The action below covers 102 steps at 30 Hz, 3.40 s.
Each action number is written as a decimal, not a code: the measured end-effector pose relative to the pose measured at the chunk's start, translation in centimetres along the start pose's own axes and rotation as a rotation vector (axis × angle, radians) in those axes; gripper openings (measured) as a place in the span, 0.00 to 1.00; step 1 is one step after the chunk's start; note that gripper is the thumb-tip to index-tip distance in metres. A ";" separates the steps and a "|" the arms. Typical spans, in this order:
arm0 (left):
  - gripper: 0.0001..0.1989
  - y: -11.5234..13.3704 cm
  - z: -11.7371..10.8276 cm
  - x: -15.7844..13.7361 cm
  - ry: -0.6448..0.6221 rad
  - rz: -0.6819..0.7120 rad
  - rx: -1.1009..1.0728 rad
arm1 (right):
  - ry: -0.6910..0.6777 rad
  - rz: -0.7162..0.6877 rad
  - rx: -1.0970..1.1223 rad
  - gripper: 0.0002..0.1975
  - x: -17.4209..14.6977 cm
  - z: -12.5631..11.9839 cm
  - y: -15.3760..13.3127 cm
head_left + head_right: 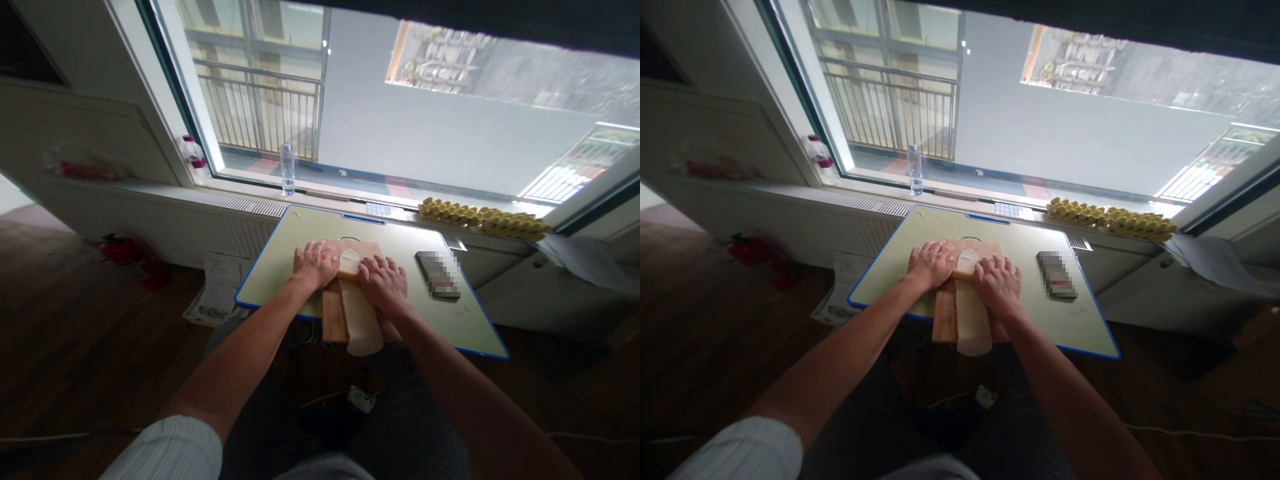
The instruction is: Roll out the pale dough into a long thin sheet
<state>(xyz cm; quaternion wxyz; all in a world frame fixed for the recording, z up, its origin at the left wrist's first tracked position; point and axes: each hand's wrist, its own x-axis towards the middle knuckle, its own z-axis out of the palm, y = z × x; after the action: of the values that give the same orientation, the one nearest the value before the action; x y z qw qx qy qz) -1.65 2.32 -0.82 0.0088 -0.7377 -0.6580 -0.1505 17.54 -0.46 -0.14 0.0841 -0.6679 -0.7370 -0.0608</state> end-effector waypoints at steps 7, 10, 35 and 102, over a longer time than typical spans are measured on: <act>0.26 0.0 0.0 2.7 -0.098 -0.027 -0.016 | -0.089 0.025 0.053 0.27 3.2 0.0 0.7; 0.27 -0.1 0.0 3.6 -0.125 -0.020 -0.021 | -0.127 0.032 0.084 0.27 4.1 0.1 1.0; 0.28 -0.4 0.7 7.9 -0.154 -0.069 -0.062 | -0.173 0.049 0.166 0.28 8.9 1.2 2.5; 0.26 1.4 2.1 9.8 -0.155 -0.022 -0.061 | -0.126 0.099 0.123 0.23 10.1 1.6 3.4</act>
<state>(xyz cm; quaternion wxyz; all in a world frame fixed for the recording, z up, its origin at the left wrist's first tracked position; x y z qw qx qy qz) 1.00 12.10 -0.32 -0.0663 -0.7398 -0.6599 -0.1132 19.91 10.02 0.27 0.0815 -0.6995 -0.7093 0.0309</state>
